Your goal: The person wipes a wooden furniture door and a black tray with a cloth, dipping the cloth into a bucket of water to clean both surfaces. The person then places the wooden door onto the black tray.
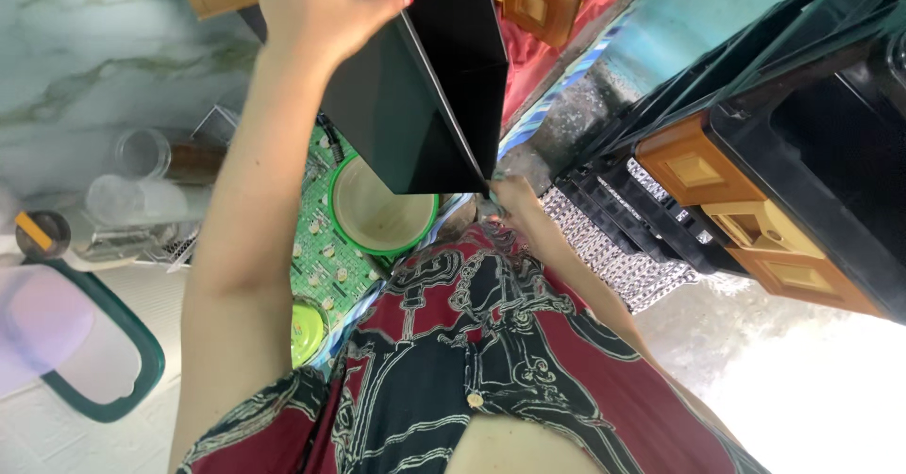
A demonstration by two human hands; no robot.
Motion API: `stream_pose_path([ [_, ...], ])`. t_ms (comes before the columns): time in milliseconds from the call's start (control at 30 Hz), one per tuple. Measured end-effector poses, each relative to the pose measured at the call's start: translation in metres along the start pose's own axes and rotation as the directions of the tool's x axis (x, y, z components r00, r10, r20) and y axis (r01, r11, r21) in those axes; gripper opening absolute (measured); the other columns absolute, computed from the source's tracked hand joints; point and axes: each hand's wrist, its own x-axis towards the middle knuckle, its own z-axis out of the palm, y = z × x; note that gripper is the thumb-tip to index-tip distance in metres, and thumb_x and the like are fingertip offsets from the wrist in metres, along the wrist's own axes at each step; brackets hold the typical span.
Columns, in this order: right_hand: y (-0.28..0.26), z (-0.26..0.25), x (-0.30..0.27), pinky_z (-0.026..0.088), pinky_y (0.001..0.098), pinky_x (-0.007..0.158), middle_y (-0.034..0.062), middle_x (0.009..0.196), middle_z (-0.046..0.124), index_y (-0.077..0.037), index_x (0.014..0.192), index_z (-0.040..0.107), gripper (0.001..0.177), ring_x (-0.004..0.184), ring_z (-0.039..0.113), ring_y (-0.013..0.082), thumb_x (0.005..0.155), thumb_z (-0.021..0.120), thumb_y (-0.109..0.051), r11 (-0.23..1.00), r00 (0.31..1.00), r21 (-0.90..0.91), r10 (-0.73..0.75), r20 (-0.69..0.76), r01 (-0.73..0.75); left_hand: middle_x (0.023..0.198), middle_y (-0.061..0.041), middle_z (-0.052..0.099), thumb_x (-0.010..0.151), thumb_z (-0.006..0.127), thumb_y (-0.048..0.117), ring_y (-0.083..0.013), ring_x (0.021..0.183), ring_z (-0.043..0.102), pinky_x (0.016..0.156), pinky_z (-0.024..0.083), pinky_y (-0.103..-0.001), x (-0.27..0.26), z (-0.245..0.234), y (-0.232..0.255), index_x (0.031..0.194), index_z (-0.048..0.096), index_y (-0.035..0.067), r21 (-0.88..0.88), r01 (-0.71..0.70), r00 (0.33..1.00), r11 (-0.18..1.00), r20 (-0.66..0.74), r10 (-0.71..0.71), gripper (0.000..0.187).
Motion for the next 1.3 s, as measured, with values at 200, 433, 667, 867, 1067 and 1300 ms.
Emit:
stream_pose_path([
  [200, -0.032, -0.022, 0.007, 0.054, 0.0463, 0.086, 0.0233, 0.104, 0.071, -0.003, 0.113, 0.068, 0.040, 0.101, 0.070, 0.0418, 0.085, 0.079, -0.028, 0.722, 0.906, -0.656, -0.400, -0.136, 0.220, 0.134, -0.021, 0.054, 0.072, 0.088, 0.030, -0.0503, 0.133, 0.035, 0.107, 0.017, -0.076, -0.009, 0.012, 0.013, 0.136, 0.057, 0.008, 0.159, 0.036, 0.985, 0.987, -0.172, -0.009, 0.074],
  [433, -0.091, -0.027, 0.006, 0.056, 0.0424, 0.089, 0.0237, 0.107, 0.071, 0.001, 0.119, 0.058, 0.043, 0.100, 0.071, 0.0377, 0.077, 0.068, -0.004, 0.761, 0.749, -0.456, -0.610, -0.258, 0.462, 0.150, -0.021, 0.044, 0.080, 0.082, 0.019, -0.0481, 0.145, 0.032, 0.115, 0.005, -0.079, -0.049, 0.022, 0.006, 0.153, 0.046, 0.009, 0.066, 0.176, 0.939, 0.982, -0.311, -0.147, 0.082],
  [667, -0.155, 0.003, 0.004, 0.058, 0.0490, 0.089, 0.0191, 0.126, 0.066, 0.002, 0.136, 0.054, 0.075, 0.111, 0.067, 0.0366, 0.061, 0.051, -0.003, 0.739, 0.836, 0.658, -0.265, 0.481, -0.145, 0.142, -0.011, 0.059, 0.077, 0.059, -0.002, -0.0351, 0.142, 0.043, 0.127, 0.019, -0.052, -0.088, 0.030, -0.011, 0.136, 0.054, 0.007, -0.230, 0.182, 0.795, 0.956, -0.537, -0.281, 0.060],
  [867, -0.204, 0.095, 0.003, 0.062, 0.0533, 0.083, 0.0204, 0.122, 0.064, 0.001, 0.138, 0.050, 0.072, 0.104, 0.069, 0.0375, 0.067, 0.054, -0.007, 0.817, 0.689, 0.541, -0.275, 0.671, -0.201, 0.133, -0.011, 0.064, 0.075, 0.055, -0.005, -0.0325, 0.141, 0.043, 0.131, 0.023, -0.045, -0.102, 0.032, -0.015, 0.129, 0.060, 0.006, -0.355, 0.255, 0.687, 0.899, -0.588, -0.427, 0.055],
  [1067, -0.175, 0.226, 0.012, 0.023, 0.0374, 0.133, 0.0120, 0.171, 0.030, -0.002, 0.165, 0.027, 0.073, 0.158, 0.029, 0.0193, 0.113, 0.034, -0.053, 0.840, 0.445, 0.542, -0.499, 0.743, 0.036, 0.130, -0.011, 0.064, 0.083, 0.059, 0.006, -0.0284, 0.129, 0.052, 0.126, 0.027, -0.047, -0.118, 0.041, -0.013, 0.122, 0.061, 0.006, -0.318, 0.208, 0.648, 0.925, -0.664, -0.374, 0.040],
  [1300, -0.048, 0.142, 0.026, 0.019, 0.0360, 0.125, 0.0145, 0.167, 0.026, 0.002, 0.162, 0.021, 0.084, 0.154, 0.024, 0.0240, 0.106, 0.020, -0.061, 0.995, 0.532, -0.063, 0.009, 0.847, 0.083, 0.131, -0.008, 0.061, 0.095, 0.081, -0.002, -0.0273, 0.130, 0.052, 0.121, 0.035, -0.041, -0.116, 0.049, -0.017, 0.124, 0.059, 0.009, -0.224, 0.308, 0.576, 0.925, -0.730, -0.368, 0.038],
])
